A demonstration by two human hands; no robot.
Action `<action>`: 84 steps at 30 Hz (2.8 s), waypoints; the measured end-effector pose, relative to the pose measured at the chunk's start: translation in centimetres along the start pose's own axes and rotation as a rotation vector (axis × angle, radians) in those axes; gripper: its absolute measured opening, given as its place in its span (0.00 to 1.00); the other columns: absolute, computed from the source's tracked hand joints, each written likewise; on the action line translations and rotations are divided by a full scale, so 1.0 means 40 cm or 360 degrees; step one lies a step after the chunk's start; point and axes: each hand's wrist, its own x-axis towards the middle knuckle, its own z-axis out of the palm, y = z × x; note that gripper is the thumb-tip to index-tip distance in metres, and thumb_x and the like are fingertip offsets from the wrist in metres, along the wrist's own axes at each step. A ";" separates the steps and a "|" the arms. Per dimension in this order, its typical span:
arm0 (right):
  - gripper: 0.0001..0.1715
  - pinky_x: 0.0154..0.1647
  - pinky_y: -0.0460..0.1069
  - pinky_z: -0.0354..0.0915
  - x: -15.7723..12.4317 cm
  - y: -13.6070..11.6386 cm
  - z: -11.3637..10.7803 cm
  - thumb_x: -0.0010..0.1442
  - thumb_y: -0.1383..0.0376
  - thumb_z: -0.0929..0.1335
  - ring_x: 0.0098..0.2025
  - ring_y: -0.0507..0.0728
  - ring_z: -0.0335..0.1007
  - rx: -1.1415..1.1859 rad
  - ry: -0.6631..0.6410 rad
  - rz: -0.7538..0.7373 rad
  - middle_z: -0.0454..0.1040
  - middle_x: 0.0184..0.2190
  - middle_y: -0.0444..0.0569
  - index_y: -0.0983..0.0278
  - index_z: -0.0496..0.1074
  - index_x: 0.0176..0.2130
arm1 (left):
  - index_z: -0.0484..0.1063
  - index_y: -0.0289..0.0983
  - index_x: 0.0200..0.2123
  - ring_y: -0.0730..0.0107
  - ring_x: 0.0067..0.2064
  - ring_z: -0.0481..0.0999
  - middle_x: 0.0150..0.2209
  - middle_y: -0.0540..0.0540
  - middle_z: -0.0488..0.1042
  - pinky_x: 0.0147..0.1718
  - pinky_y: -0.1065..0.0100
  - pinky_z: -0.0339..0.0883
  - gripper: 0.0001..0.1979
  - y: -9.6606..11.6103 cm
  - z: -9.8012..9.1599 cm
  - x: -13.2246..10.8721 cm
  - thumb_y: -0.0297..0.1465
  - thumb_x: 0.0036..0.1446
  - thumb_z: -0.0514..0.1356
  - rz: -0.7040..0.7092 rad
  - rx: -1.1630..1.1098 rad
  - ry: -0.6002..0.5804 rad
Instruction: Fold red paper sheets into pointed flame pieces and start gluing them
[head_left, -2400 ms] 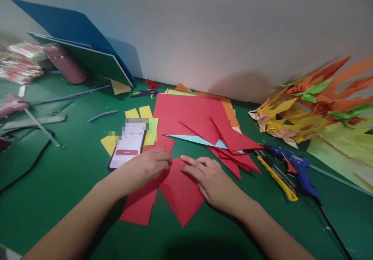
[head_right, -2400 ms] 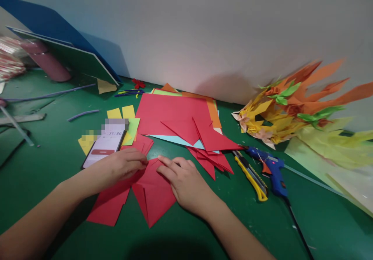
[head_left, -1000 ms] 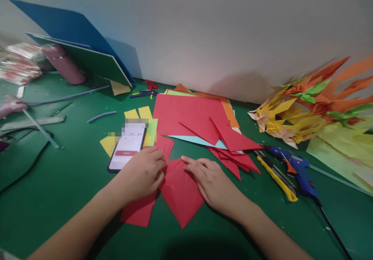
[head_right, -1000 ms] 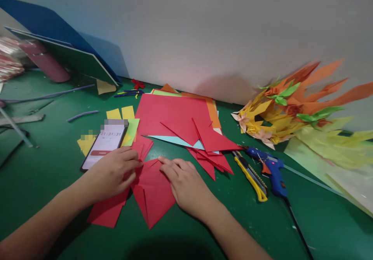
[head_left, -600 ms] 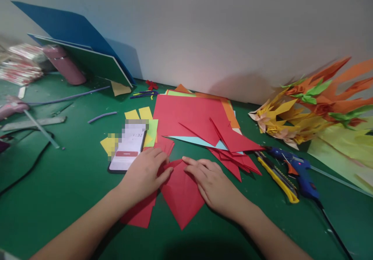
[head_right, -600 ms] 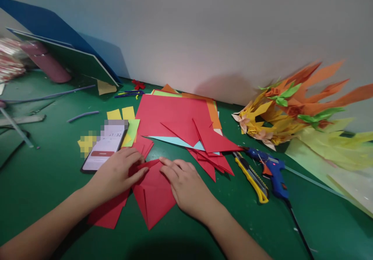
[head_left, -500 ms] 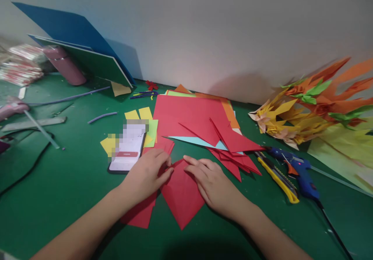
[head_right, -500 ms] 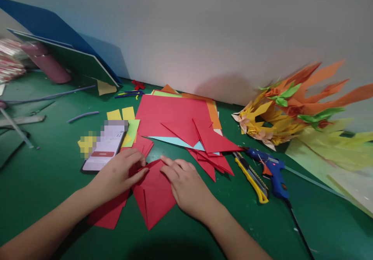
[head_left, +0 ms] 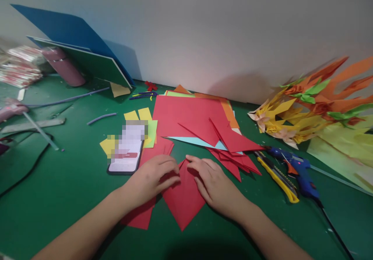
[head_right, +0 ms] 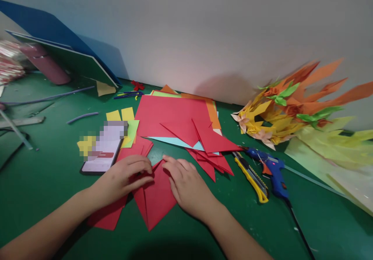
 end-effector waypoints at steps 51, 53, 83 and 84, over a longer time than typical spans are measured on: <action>0.19 0.50 0.62 0.68 -0.001 -0.003 0.002 0.64 0.73 0.56 0.52 0.64 0.66 -0.0184 0.0039 -0.0030 0.71 0.51 0.60 0.69 0.69 0.49 | 0.63 0.38 0.59 0.49 0.52 0.66 0.61 0.42 0.65 0.46 0.54 0.57 0.20 0.003 0.045 -0.007 0.35 0.66 0.50 -0.0096 0.1030 -0.0040; 0.19 0.51 0.62 0.67 0.000 -0.003 0.002 0.64 0.73 0.56 0.52 0.64 0.66 -0.0150 0.0055 -0.0004 0.71 0.51 0.59 0.68 0.69 0.50 | 0.66 0.36 0.57 0.48 0.52 0.65 0.59 0.39 0.67 0.46 0.53 0.57 0.19 0.003 0.040 -0.004 0.36 0.64 0.53 -0.0125 0.1010 0.0015; 0.20 0.29 0.47 0.67 -0.011 0.015 -0.013 0.63 0.54 0.63 0.29 0.55 0.71 0.1451 0.0107 0.0603 0.74 0.27 0.44 0.62 0.66 0.50 | 0.66 0.39 0.38 0.69 0.39 0.74 0.37 0.48 0.73 0.38 0.67 0.70 0.06 0.028 0.025 -0.002 0.27 0.66 0.50 -0.0161 -0.0038 0.0348; 0.22 0.30 0.48 0.68 -0.011 0.015 -0.014 0.62 0.53 0.64 0.30 0.55 0.72 0.1517 0.0067 0.0616 0.75 0.28 0.45 0.62 0.66 0.51 | 0.67 0.39 0.37 0.69 0.38 0.74 0.36 0.48 0.73 0.38 0.67 0.70 0.07 0.028 0.024 -0.002 0.27 0.66 0.50 -0.0164 -0.0043 0.0370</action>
